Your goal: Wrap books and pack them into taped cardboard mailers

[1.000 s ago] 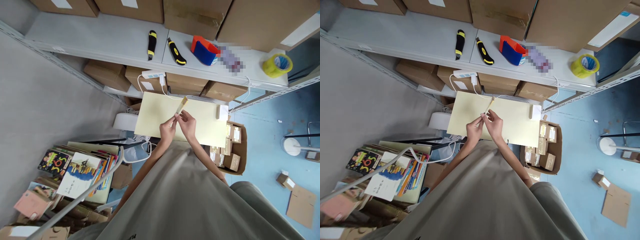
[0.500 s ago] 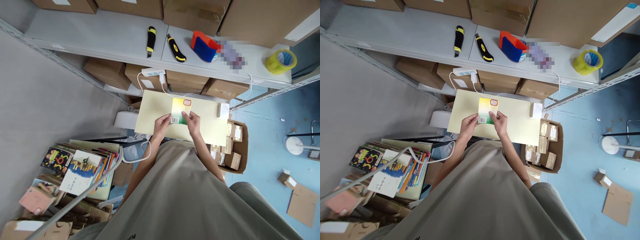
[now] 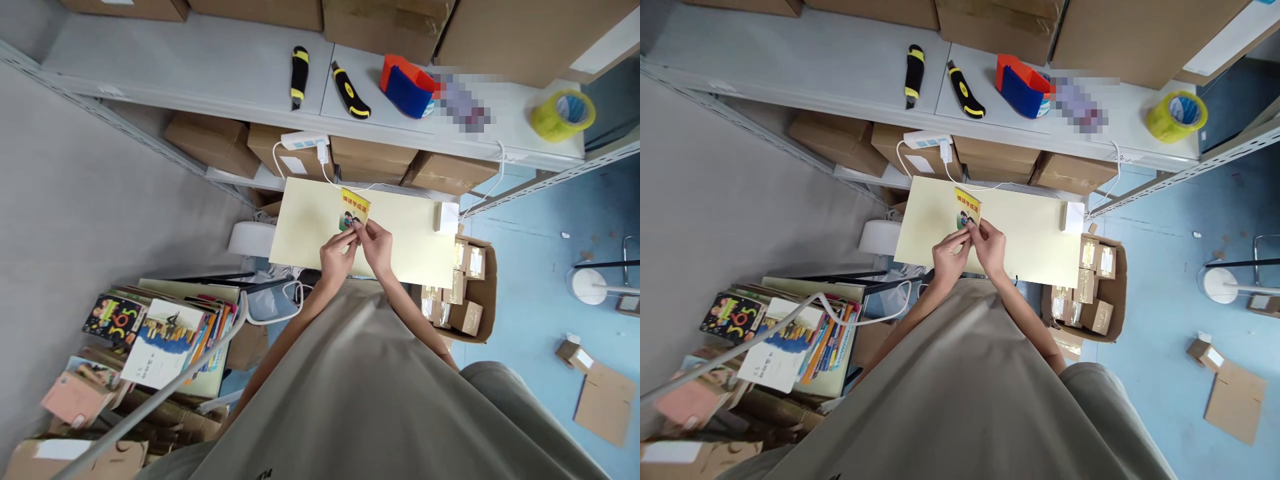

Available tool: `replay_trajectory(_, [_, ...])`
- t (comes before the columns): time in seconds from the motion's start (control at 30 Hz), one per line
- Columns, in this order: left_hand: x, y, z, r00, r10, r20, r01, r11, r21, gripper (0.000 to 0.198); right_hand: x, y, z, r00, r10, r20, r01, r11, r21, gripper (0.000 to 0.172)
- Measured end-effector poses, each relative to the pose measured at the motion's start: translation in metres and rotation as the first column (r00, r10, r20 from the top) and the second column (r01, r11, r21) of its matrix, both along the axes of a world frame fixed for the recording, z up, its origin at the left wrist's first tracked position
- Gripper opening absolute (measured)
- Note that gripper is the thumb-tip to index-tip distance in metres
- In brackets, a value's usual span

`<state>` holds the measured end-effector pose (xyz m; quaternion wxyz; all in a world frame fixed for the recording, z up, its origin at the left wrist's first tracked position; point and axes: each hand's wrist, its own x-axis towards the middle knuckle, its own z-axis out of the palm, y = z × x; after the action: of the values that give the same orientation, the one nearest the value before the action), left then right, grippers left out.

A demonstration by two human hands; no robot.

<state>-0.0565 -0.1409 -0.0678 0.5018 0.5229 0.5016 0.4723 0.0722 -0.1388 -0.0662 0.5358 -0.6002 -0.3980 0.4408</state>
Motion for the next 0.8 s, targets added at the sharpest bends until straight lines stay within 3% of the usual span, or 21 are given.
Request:
replay_trajectory(0.07, [-0.006, 0.003, 0.002, 1.0, 0.001, 0.008, -0.001, 1.0, -0.016, 0.036, 0.005, 0.002, -0.004, 1.0, -0.011, 0.024, 0.011, 1.0, -0.009, 0.068])
replay_trajectory(0.17, [-0.024, 0.02, -0.002, 0.992, 0.128, -0.004, -0.128, 0.989, -0.069, 0.051, 0.011, 0.004, -0.013, 0.999, 0.01, -0.041, -0.012, 0.999, -0.038, 0.075])
replay_trajectory(0.33, [-0.04, 0.04, -0.014, 0.992, -0.008, 0.122, 0.037, 0.971, -0.238, 0.056, 0.011, 0.003, -0.021, 0.996, 0.049, -0.076, -0.054, 0.996, -0.066, 0.082])
replay_trajectory(0.43, [-0.034, 0.035, -0.014, 0.991, 0.064, 0.114, -0.033, 0.965, -0.26, 0.05, 0.011, 0.003, -0.02, 0.999, 0.033, -0.019, -0.035, 0.997, -0.069, 0.084])
replay_trajectory(0.6, [-0.026, 0.027, -0.004, 0.986, 0.166, 0.026, -0.159, 0.972, -0.176, 0.041, 0.01, -0.001, -0.008, 0.982, -0.15, 0.119, 0.149, 0.989, 0.011, 0.085])
replay_trajectory(0.7, [-0.021, 0.022, 0.002, 0.982, 0.19, -0.021, -0.191, 0.979, -0.064, 0.033, -0.001, -0.004, 0.003, 0.991, -0.099, 0.092, 0.1, 0.995, 0.001, 0.078])
replay_trajectory(0.8, [-0.013, 0.014, 0.004, 0.989, 0.112, -0.097, -0.104, 0.991, 0.08, 0.026, -0.013, -0.003, 0.008, 1.0, -0.023, -0.007, 0.023, 1.0, 0.01, 0.069])
